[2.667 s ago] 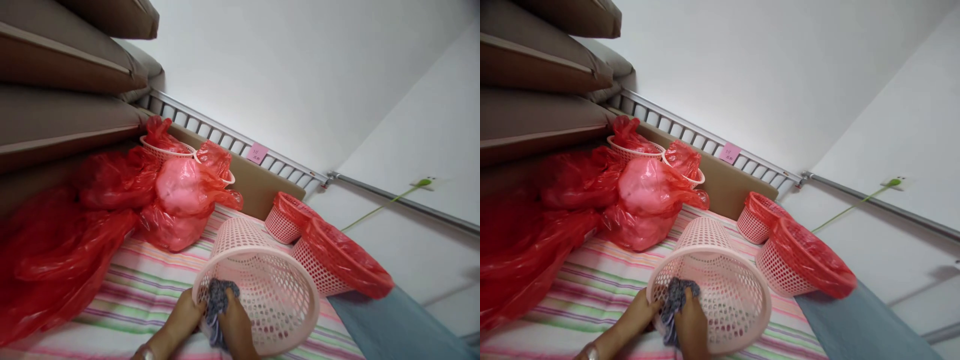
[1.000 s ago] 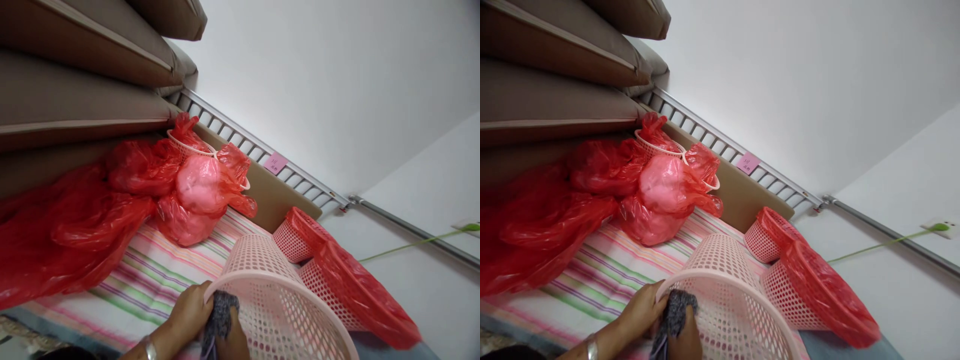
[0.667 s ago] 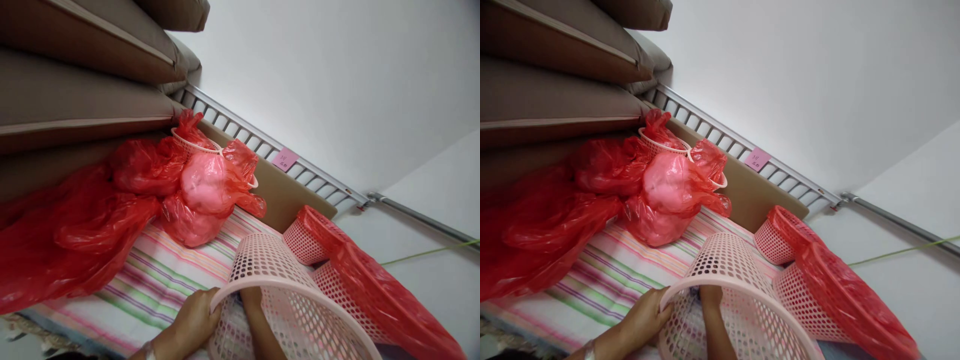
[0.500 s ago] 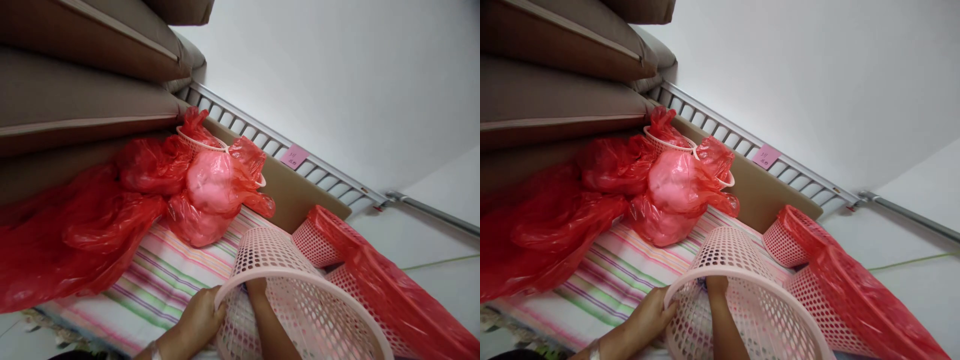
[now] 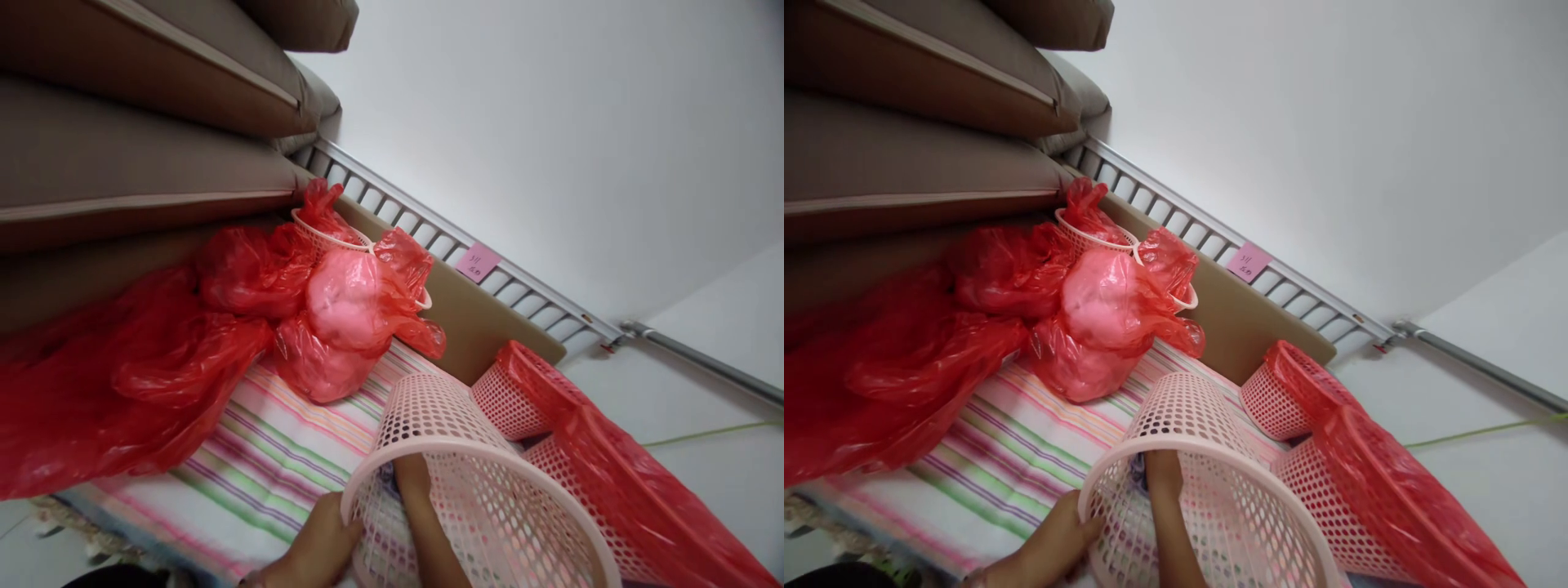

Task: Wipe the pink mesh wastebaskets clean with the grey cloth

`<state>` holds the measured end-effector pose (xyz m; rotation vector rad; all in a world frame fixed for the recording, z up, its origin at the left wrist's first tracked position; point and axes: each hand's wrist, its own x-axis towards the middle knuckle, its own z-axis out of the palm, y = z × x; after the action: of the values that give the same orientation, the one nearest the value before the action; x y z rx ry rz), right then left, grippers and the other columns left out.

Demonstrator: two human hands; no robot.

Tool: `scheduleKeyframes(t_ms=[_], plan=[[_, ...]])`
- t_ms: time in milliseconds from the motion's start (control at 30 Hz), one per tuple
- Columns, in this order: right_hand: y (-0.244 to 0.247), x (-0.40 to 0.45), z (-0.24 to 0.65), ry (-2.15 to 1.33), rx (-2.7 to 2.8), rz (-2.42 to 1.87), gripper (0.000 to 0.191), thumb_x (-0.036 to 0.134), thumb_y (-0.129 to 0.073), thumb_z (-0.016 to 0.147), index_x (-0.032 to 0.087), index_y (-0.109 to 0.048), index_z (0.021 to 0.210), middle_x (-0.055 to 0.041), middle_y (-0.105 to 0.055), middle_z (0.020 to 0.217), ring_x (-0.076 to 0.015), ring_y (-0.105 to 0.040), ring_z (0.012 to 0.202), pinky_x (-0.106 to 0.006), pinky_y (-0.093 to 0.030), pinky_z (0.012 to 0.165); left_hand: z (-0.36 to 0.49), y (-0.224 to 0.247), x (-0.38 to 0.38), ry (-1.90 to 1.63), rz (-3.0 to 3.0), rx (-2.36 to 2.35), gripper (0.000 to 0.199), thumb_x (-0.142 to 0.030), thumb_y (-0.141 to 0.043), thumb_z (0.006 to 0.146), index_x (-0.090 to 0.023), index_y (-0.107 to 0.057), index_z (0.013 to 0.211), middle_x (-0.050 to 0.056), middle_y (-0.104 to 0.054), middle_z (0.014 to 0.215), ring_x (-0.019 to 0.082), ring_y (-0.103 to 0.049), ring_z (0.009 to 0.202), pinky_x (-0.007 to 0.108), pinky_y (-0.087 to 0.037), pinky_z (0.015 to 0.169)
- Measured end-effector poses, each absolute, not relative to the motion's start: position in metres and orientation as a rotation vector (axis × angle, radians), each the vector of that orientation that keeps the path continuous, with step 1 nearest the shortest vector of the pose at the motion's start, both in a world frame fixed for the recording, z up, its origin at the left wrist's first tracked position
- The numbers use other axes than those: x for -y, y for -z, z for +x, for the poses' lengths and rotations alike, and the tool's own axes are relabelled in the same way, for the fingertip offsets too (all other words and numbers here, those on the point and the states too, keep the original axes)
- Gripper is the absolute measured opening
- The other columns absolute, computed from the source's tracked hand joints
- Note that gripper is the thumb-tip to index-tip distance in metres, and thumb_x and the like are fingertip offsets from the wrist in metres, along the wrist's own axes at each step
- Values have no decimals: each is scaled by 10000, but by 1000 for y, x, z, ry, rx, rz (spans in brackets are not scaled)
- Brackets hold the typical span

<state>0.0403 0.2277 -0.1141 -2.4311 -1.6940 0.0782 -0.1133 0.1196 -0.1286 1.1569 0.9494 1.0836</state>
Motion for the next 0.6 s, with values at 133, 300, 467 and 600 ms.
scheduleKeyframes(t_ms=[133,300,467,600], plan=[[115,-194,44,-183,1794,-2391,338,363,-518,875,182,-521,1160,-67,-584,1112,-183,-587,954,-366,-477,823,-114,128,-122,-1088,1233,-981,272,-87,-421,671,-115,-680,751,26,-683,684,185,-634,741,245,-484,695],[138,-133,55,-265,1859,-2340,474,283,-527,782,200,-471,1246,-85,-605,1176,-233,-556,1101,-308,-440,859,-110,130,-121,-1079,1280,-1024,260,-145,-429,739,-115,-684,783,17,-685,665,189,-638,782,232,-472,714],[161,-104,75,-426,1961,-2314,596,254,-624,642,153,-500,1216,-130,-553,1247,-271,-484,1188,-328,-401,943,-108,133,-123,-1074,1334,-1062,280,-96,-417,713,-104,-683,798,44,-716,796,182,-647,786,211,-461,705],[150,-112,68,-417,2006,-2221,583,289,-510,752,138,-398,1304,-145,-488,1314,-246,-504,1169,-319,-420,910,-110,130,-124,-1041,1371,-1104,270,-128,-437,745,-111,-687,844,58,-722,826,189,-655,801,215,-454,695]])
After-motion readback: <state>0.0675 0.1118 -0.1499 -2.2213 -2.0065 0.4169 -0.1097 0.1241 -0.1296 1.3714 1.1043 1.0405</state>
